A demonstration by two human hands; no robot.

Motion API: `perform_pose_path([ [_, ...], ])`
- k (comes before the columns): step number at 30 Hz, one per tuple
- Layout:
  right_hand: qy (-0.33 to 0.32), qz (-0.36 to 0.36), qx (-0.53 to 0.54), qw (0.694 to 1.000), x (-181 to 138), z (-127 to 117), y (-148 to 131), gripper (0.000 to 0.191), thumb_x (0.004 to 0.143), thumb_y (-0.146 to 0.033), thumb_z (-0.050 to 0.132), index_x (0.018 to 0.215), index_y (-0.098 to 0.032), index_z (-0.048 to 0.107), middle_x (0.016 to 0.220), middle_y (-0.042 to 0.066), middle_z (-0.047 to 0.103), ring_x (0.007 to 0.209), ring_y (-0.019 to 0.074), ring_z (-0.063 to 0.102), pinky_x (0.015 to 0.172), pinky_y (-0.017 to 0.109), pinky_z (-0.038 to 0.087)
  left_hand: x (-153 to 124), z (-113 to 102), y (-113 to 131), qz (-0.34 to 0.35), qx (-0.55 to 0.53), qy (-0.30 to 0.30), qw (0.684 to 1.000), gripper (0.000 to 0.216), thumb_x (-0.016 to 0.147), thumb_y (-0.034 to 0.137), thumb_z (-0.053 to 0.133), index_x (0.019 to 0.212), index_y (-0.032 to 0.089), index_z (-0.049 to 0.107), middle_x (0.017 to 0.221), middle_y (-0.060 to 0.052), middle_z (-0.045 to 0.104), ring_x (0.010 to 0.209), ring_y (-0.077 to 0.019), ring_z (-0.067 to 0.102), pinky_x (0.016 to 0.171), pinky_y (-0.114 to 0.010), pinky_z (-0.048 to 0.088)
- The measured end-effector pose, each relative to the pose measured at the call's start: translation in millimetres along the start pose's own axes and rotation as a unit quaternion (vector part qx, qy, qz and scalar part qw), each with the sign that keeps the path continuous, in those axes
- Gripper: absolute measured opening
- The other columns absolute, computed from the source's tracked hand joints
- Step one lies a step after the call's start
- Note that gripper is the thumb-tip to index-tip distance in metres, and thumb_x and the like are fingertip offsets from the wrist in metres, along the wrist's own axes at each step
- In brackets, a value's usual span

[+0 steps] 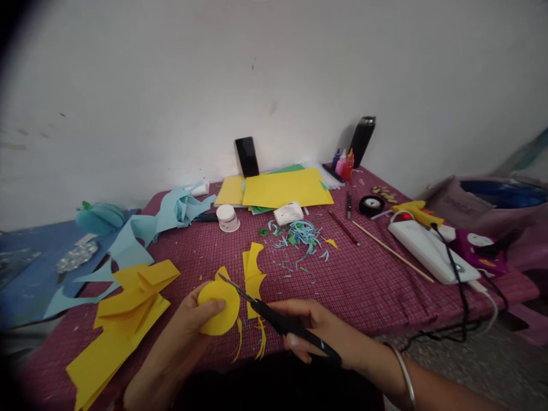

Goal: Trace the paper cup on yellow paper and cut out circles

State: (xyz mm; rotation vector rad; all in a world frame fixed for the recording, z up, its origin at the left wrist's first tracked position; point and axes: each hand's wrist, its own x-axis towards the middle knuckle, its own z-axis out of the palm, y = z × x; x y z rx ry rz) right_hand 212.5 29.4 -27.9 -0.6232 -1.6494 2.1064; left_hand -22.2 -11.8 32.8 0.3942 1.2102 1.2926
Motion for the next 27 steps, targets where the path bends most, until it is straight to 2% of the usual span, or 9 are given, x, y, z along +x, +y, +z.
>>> perform_pose_path([
  [13,0.014,0.003,-0.008,1.000,3,4,-6,0.062,0.082,-0.055,0.063,0.134,-0.021,0.054,0.064,-0.004,0.048,0.046,0.0039,0.037,0.043,0.016,0.028,6,3,-2,-0.007,-0.015,-0.004,1.000,0.028,0.047,0.015,0.079,0.072,0.013,0.066,0.063,0.000,0.067,0.053,-0.0102,0.058,0.052,-0.020,0.046],
  [17,0.008,-0.007,-0.011,1.000,3,2,-4,0.062,0.082,-0.054,0.064,0.134,-0.023,0.053,0.071,-0.002,0.051,0.049,0.0045,0.039,0.045,0.017,0.029,7,3,-1,-0.012,-0.021,-0.005,1.000,0.028,0.045,0.013,0.079,0.070,0.013,0.066,0.062,0.000,0.067,0.052,-0.0100,0.058,0.051,-0.019,0.046],
  [22,-0.002,-0.013,-0.021,1.000,5,-3,-4,0.059,0.082,-0.048,0.067,0.135,-0.025,0.051,0.087,0.002,0.055,0.069,0.0105,0.048,0.058,0.021,0.038,10,1,-3,-0.025,-0.026,-0.027,0.999,0.028,0.046,0.014,0.078,0.071,0.013,0.067,0.064,-0.001,0.068,0.053,-0.0105,0.059,0.052,-0.020,0.047],
  [27,0.007,0.009,-0.028,1.000,5,-3,-9,0.061,0.082,-0.053,0.064,0.134,-0.023,0.052,0.084,0.002,0.054,0.067,0.0113,0.045,0.056,0.022,0.035,14,-2,-5,-0.028,-0.016,-0.030,0.999,0.030,0.047,0.015,0.080,0.073,0.013,0.067,0.065,-0.002,0.069,0.054,-0.0116,0.060,0.054,-0.021,0.048],
])
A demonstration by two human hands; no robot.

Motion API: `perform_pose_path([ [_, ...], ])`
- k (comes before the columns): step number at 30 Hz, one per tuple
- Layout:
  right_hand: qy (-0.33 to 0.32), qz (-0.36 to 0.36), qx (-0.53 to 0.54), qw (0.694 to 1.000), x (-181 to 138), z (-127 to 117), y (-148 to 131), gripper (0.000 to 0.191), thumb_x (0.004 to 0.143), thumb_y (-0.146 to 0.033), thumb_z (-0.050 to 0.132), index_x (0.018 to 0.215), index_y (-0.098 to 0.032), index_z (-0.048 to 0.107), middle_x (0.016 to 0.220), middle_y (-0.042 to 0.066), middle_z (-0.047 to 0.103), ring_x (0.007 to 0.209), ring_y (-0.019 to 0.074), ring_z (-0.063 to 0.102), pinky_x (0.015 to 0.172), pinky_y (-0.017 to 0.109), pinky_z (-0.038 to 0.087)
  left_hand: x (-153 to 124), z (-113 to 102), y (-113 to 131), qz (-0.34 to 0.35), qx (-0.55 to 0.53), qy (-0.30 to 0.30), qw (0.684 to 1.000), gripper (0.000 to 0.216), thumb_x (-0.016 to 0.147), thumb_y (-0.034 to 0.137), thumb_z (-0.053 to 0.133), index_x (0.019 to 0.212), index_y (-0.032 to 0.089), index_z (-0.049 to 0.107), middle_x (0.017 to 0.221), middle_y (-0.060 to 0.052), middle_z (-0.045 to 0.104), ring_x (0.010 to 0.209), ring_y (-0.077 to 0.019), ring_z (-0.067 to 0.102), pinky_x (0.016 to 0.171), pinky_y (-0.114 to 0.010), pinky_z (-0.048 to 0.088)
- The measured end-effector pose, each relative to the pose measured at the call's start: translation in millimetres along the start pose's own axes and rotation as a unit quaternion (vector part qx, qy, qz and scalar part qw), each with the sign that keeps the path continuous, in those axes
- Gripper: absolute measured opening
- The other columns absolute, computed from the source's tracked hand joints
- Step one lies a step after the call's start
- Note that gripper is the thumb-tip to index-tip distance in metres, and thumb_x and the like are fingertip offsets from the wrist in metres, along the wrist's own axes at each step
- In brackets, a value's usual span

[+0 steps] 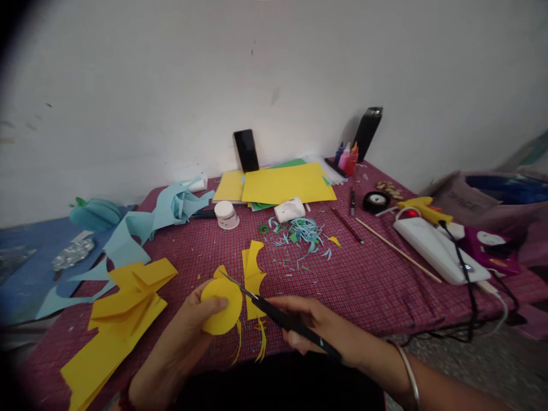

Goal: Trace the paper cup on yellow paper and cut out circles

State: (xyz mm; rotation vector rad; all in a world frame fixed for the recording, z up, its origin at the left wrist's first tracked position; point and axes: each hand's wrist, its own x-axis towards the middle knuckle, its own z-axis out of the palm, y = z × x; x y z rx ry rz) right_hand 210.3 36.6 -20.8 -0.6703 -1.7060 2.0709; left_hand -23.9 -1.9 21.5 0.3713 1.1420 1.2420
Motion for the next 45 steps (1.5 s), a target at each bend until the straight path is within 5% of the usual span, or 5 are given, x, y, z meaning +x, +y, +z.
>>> perform_pose_path([
  [16,0.018,0.033,0.061,0.997,4,0,6,0.074,0.073,-0.060,0.070,0.131,-0.018,0.055,0.072,-0.002,0.051,0.056,0.0079,0.040,0.052,0.022,0.030,6,1,2,0.001,0.010,0.012,1.000,0.030,0.049,0.015,0.079,0.075,0.013,0.064,0.063,0.000,0.067,0.052,-0.0099,0.058,0.051,-0.019,0.046],
  [45,0.009,0.020,0.061,0.998,1,-5,17,0.067,0.082,-0.056,0.063,0.136,-0.018,0.050,0.070,-0.002,0.049,0.052,0.0065,0.039,0.048,0.020,0.028,12,0,0,-0.010,0.005,0.004,1.000,0.031,0.049,0.016,0.079,0.076,0.014,0.065,0.066,-0.001,0.067,0.055,-0.0110,0.059,0.054,-0.021,0.047],
])
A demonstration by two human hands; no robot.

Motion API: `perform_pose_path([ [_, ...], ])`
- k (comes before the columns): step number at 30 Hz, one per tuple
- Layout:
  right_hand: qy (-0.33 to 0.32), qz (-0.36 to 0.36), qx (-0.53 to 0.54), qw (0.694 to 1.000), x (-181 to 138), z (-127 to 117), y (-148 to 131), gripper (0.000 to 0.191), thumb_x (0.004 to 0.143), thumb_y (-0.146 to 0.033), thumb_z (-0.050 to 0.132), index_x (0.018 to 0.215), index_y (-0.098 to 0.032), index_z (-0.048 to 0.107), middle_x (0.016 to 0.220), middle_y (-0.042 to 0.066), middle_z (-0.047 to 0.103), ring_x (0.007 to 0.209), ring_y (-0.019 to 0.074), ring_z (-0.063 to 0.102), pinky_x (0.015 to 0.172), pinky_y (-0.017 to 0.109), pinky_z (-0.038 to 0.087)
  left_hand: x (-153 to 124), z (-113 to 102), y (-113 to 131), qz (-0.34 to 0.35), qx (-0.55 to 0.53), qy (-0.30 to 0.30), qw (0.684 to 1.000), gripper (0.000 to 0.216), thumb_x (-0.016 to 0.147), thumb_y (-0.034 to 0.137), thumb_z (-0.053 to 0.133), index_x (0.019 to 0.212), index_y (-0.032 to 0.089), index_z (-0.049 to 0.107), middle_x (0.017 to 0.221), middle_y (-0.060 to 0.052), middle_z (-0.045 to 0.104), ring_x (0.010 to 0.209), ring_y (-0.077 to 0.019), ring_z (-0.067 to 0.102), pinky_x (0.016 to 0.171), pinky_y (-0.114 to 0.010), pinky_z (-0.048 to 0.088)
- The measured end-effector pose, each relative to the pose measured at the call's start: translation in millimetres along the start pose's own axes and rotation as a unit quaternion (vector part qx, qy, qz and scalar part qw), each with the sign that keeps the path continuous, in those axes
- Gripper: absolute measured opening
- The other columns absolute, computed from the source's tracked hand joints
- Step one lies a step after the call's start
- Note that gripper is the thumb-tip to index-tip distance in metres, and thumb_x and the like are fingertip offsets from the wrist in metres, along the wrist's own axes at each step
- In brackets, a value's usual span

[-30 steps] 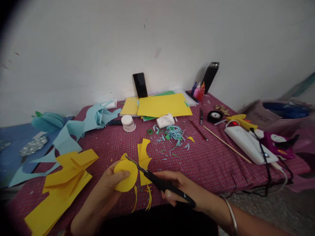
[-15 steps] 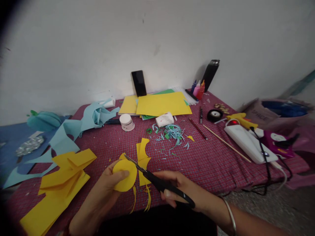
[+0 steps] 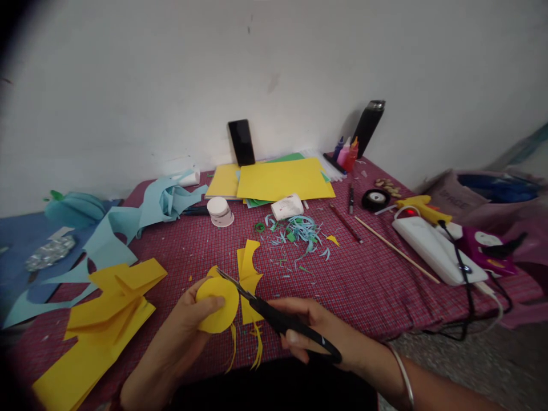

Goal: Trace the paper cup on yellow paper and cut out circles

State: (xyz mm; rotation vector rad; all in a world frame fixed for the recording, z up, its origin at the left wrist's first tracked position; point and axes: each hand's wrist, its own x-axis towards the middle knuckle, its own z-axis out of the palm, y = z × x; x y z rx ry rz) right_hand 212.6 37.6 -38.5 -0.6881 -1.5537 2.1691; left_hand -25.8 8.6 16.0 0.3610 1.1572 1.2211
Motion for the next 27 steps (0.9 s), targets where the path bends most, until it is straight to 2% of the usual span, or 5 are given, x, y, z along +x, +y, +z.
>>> perform_pose_path([
  [10,-0.001,0.007,0.013,1.000,-1,5,-5,0.069,0.081,-0.057,0.063,0.136,-0.017,0.049,0.063,-0.004,0.046,0.050,0.0060,0.038,0.047,0.019,0.027,-3,3,1,0.002,-0.009,0.009,1.000,0.030,0.048,0.015,0.080,0.074,0.013,0.065,0.065,0.000,0.067,0.054,-0.0104,0.059,0.054,-0.020,0.047],
  [17,-0.005,0.019,-0.009,1.000,-3,1,-1,0.071,0.082,-0.059,0.062,0.137,-0.018,0.047,0.071,-0.002,0.052,0.049,0.0055,0.040,0.045,0.018,0.029,-2,-2,-2,-0.002,-0.006,-0.002,1.000,0.029,0.049,0.016,0.079,0.075,0.014,0.066,0.066,-0.001,0.067,0.055,-0.0110,0.059,0.054,-0.021,0.048],
  [21,-0.030,0.021,-0.057,0.998,-5,-7,-6,0.066,0.083,-0.052,0.064,0.139,-0.021,0.046,0.090,0.005,0.058,0.073,0.0127,0.053,0.060,0.023,0.043,-3,-9,-3,-0.054,0.005,-0.056,0.997,0.027,0.050,0.016,0.079,0.075,0.013,0.068,0.067,-0.002,0.067,0.054,-0.0109,0.060,0.052,-0.021,0.048],
  [23,-0.046,0.020,-0.066,0.997,-5,-9,-13,0.060,0.085,-0.046,0.064,0.138,-0.023,0.048,0.098,0.006,0.058,0.082,0.0147,0.054,0.067,0.025,0.045,-5,-12,-4,-0.077,0.010,-0.091,0.993,0.027,0.052,0.016,0.080,0.077,0.013,0.069,0.067,-0.002,0.068,0.053,-0.0101,0.059,0.051,-0.019,0.047],
  [27,-0.069,0.029,-0.043,0.996,-1,-8,-24,0.062,0.080,-0.049,0.069,0.134,-0.023,0.053,0.091,0.003,0.056,0.074,0.0119,0.050,0.061,0.022,0.041,-7,-17,-5,-0.107,0.008,-0.116,0.987,0.026,0.053,0.015,0.080,0.076,0.014,0.069,0.065,-0.001,0.067,0.049,-0.0093,0.058,0.047,-0.019,0.046],
])
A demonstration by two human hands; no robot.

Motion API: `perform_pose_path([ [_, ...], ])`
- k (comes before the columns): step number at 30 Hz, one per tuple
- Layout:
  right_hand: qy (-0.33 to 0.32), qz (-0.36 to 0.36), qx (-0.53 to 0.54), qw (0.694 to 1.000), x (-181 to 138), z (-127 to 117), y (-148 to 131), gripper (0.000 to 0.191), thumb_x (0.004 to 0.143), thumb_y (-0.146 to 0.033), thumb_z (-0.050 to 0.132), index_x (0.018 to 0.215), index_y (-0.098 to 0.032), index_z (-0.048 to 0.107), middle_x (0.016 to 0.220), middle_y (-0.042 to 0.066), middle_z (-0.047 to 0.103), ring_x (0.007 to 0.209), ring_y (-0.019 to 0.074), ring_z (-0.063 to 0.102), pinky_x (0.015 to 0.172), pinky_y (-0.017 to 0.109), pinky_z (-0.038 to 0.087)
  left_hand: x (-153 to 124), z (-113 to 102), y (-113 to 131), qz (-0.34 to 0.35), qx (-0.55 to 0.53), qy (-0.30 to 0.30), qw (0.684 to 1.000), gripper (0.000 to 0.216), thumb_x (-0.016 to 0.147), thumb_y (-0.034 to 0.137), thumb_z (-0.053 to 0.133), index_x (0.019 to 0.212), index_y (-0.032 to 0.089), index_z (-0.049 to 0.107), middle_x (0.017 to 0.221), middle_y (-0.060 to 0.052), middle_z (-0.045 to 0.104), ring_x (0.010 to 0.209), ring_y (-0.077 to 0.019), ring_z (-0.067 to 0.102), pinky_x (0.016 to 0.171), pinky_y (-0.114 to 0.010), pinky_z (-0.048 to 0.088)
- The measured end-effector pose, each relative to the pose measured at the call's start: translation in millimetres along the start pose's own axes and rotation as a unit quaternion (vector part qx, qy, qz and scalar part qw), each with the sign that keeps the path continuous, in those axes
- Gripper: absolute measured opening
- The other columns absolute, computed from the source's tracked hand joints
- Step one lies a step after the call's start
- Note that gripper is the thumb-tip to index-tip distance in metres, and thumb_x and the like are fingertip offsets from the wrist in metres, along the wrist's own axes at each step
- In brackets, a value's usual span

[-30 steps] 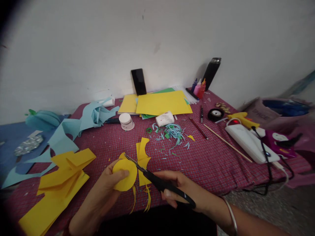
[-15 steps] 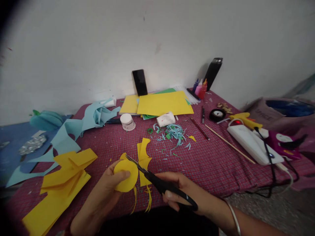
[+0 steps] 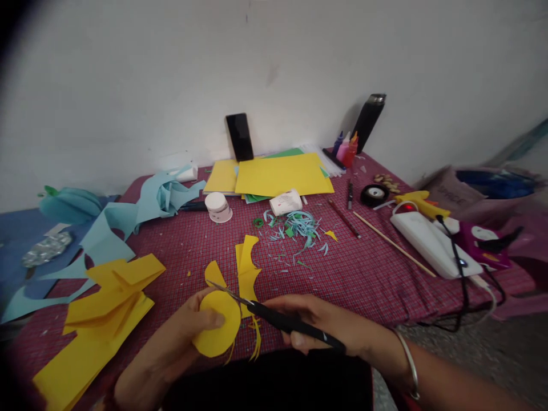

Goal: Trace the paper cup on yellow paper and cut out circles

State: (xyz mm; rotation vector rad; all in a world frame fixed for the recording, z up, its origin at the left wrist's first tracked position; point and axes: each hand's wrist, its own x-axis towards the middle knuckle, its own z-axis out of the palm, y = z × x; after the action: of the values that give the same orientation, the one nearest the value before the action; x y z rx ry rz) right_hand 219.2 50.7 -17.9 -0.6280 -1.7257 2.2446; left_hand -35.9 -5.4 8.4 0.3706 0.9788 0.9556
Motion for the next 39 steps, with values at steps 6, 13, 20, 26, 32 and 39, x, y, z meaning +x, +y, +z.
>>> perform_pose_path([
  [6,-0.008,0.041,0.026,0.999,-1,3,-4,0.069,0.076,-0.057,0.069,0.132,-0.018,0.054,0.079,0.000,0.053,0.057,0.0071,0.044,0.052,0.020,0.035,-2,-1,-2,-0.014,0.011,-0.003,1.000,0.027,0.051,0.015,0.080,0.076,0.015,0.068,0.064,-0.001,0.068,0.049,-0.0105,0.060,0.048,-0.019,0.047],
  [13,0.018,0.032,0.034,0.999,-7,10,-20,0.065,0.080,-0.061,0.061,0.127,-0.017,0.058,0.084,0.002,0.054,0.060,0.0080,0.044,0.054,0.021,0.033,-1,2,1,-0.022,0.046,-0.012,0.999,0.034,0.048,0.018,0.080,0.078,0.014,0.067,0.066,-0.002,0.070,0.050,-0.0113,0.060,0.049,-0.021,0.047],
  [20,0.028,0.045,0.035,0.998,-7,6,-11,0.068,0.077,-0.060,0.066,0.128,-0.017,0.056,0.084,0.002,0.056,0.059,0.0071,0.045,0.052,0.020,0.033,1,2,-1,-0.019,0.049,-0.023,0.998,0.031,0.050,0.018,0.078,0.079,0.014,0.067,0.067,-0.001,0.069,0.051,-0.0106,0.059,0.049,-0.020,0.046],
  [26,0.028,0.052,0.038,0.998,-8,5,-9,0.069,0.076,-0.060,0.067,0.129,-0.016,0.055,0.083,0.001,0.056,0.058,0.0066,0.045,0.050,0.019,0.032,2,3,-2,-0.018,0.042,-0.023,0.999,0.030,0.050,0.019,0.079,0.076,0.014,0.065,0.062,0.001,0.067,0.048,-0.0095,0.058,0.047,-0.020,0.045],
  [32,0.017,0.048,0.032,0.998,-8,2,-7,0.069,0.077,-0.058,0.068,0.130,-0.016,0.054,0.083,0.001,0.055,0.061,0.0076,0.046,0.052,0.020,0.034,2,4,-1,-0.021,0.035,-0.019,0.999,0.031,0.048,0.019,0.080,0.075,0.014,0.064,0.062,0.001,0.066,0.047,-0.0092,0.057,0.047,-0.020,0.045],
  [39,0.008,0.043,0.037,0.998,-8,-1,0,0.072,0.074,-0.052,0.073,0.134,-0.018,0.051,0.086,0.002,0.056,0.068,0.0107,0.050,0.059,0.022,0.039,2,5,0,-0.024,0.027,-0.006,0.999,0.032,0.047,0.016,0.081,0.075,0.013,0.064,0.062,0.000,0.067,0.048,-0.0095,0.058,0.047,-0.019,0.046],
])
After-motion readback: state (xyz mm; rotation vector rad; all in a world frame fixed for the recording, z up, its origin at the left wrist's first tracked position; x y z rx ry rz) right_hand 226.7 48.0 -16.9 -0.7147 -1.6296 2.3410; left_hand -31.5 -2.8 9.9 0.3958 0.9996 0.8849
